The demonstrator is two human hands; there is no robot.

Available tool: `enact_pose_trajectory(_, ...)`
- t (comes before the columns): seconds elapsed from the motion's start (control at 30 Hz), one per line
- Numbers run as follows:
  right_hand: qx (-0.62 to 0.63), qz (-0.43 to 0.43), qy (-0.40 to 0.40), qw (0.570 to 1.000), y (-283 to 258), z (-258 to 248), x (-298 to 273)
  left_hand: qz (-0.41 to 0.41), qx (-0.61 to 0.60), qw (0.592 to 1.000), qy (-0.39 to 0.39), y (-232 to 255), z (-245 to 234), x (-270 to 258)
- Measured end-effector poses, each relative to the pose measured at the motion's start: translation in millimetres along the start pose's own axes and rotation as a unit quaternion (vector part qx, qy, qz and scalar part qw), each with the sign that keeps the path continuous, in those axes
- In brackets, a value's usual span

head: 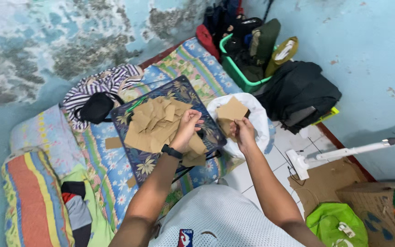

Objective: The person repeatedly tears small pieces of brown paper by hand and places them into a white bag on a small table. The person occasionally picks up larger sheets from the bag and tears them into smaller pieces before returning them to the bag.

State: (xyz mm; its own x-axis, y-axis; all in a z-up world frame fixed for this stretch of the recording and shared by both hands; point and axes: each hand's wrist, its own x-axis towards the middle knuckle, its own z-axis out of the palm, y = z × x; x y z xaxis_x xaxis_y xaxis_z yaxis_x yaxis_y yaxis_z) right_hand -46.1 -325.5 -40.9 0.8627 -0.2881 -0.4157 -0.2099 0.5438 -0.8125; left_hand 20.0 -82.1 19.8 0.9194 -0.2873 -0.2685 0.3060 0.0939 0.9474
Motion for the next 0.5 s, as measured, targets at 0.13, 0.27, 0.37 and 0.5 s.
enact_pose_trajectory(0.13,0.026,0.189,0.0,0.982,30,-52,33,-0.022,0.038,0.999,-0.017,-14,10,-3)
enact_pose_trajectory(0.27,-0.027,0.238,0.011,0.971,65,-72,41,-0.06,0.049,0.997,-0.009,-42,-8,3)
enact_pose_trajectory(0.37,-0.048,0.241,-0.023,0.969,78,-69,40,-0.073,0.036,0.997,0.009,-82,-38,7)
enact_pose_trajectory(0.5,-0.113,0.209,-0.047,0.97,86,-45,43,-0.106,-0.049,0.993,0.009,-130,-93,-6)
